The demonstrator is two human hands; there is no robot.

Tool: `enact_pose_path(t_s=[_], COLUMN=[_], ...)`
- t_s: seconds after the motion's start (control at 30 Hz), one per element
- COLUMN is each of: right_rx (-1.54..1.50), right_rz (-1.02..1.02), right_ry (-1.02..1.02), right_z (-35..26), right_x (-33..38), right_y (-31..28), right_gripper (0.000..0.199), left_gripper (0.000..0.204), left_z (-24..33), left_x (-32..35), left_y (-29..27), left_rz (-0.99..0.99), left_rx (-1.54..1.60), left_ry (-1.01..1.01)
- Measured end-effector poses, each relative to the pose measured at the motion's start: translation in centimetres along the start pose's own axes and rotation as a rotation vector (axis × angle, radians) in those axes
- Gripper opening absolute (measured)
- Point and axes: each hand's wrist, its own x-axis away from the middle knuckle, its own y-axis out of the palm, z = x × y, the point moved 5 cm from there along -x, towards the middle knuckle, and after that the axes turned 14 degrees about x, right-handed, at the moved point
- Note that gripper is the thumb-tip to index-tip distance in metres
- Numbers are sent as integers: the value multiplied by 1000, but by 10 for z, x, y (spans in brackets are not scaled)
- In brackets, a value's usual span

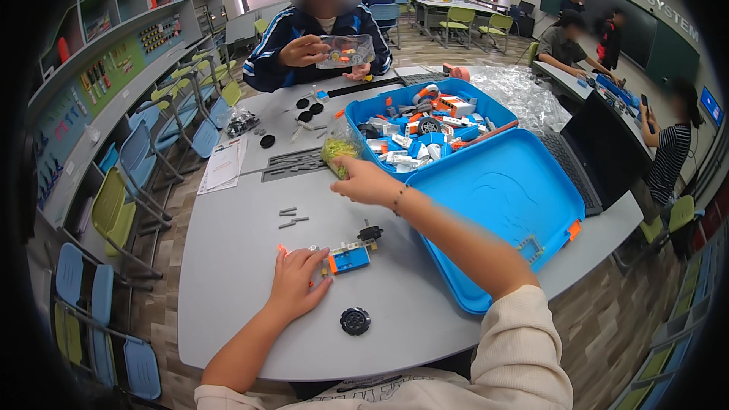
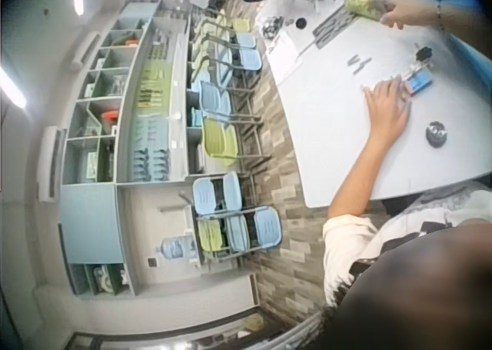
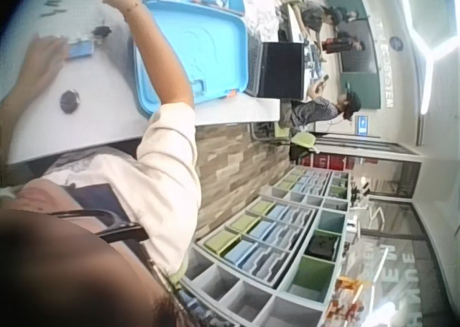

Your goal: The person assembles a small mechanical model using plastic building blocks, rods, and a wheel. They connect beams and axles, attach a wheel, and repeatedly adjust and reattach components on a table in a classroom setting.

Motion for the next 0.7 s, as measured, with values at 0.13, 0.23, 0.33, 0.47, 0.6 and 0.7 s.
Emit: enact_pose_path(t_s=[0.13, 0.23, 0.33, 0.47, 0.6, 0.7], right_rx=[272, 390, 397, 432, 568, 309], right_rz=[-70, -42, 26, 122, 265, 217], right_ry=[111, 152, 152, 76, 83, 141], right_z=[6, 6, 6, 3, -8, -14], right_x=[-33, -47, -51, -56, -70, -83], right_y=[6, 7, 4, -10, -44, -79], right_gripper=[61, 60, 60, 65, 67, 69], left_gripper=[49, 45, 43, 38, 35, 33], left_z=[-6, -7, -8, -11, -13, -12], left_x=[-1, -1, -1, 0, 1, 2], left_y=[3, 2, 1, 1, 1, 2], left_rz=[28, 49, 60, 61, 88, 109], left_rx=[42, 49, 49, 63, 66, 54], left_ry=[-24, -11, 7, 7, 18, 35])
